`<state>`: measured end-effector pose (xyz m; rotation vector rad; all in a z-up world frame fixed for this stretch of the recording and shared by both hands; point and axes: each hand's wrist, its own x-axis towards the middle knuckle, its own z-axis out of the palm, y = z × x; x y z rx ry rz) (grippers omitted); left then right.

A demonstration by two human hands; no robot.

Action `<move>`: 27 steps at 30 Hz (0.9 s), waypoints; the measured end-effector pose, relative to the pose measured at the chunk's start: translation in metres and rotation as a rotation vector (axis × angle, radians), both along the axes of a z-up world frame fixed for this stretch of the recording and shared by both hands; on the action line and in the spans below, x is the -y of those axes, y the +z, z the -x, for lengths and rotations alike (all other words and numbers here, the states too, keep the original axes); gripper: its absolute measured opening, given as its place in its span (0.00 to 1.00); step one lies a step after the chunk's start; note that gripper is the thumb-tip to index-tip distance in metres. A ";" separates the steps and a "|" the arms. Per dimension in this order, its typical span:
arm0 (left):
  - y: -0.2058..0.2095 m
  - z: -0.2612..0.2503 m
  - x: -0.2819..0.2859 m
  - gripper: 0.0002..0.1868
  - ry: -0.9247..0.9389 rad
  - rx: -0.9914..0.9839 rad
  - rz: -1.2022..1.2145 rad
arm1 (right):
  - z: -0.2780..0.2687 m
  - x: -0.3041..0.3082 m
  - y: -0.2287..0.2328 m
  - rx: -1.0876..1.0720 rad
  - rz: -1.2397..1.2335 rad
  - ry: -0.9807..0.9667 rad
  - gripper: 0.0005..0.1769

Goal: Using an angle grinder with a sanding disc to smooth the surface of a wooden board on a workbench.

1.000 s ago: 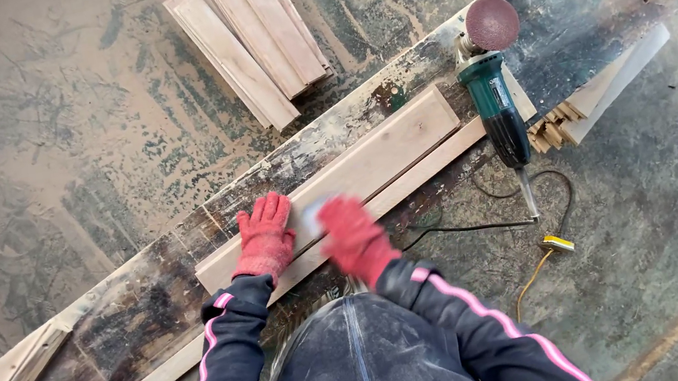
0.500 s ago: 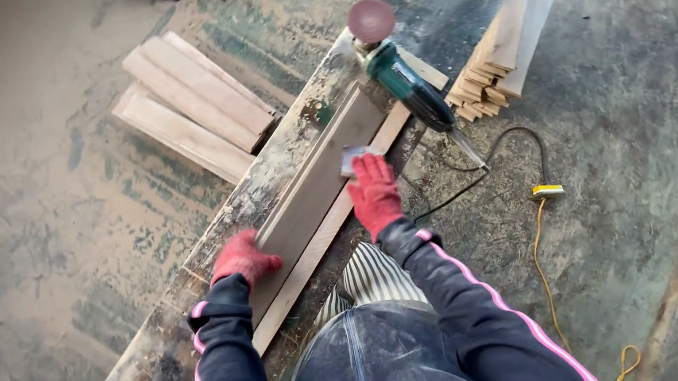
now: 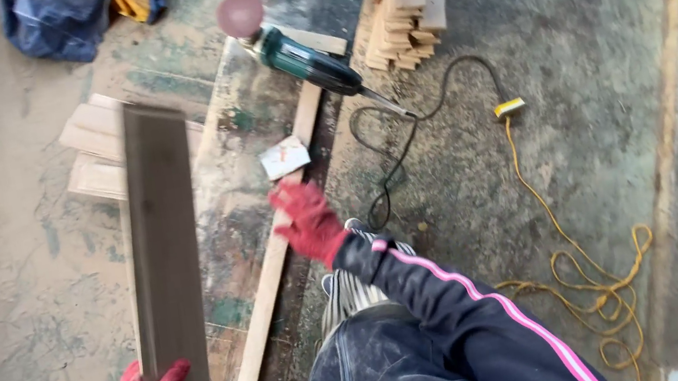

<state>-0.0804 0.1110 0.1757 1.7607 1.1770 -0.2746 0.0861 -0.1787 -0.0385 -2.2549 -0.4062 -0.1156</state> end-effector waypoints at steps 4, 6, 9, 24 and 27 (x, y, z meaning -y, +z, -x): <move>0.011 -0.026 0.055 0.21 -0.147 0.272 -0.022 | 0.061 0.008 0.057 -0.340 -0.321 0.371 0.42; 0.015 -0.055 0.098 0.22 -0.196 0.379 0.047 | 0.072 0.025 0.079 -0.565 -0.349 0.526 0.52; 0.008 -0.105 0.173 0.21 -0.354 0.537 0.086 | 0.074 0.054 0.073 -0.642 -0.558 0.531 0.44; -0.164 -0.183 0.625 0.12 -0.375 0.458 0.626 | 0.114 0.471 -0.077 -0.320 -0.809 -0.850 0.10; -0.225 -0.197 0.692 0.09 -0.284 0.466 0.692 | 0.127 0.568 -0.068 -0.530 -0.660 -0.640 0.06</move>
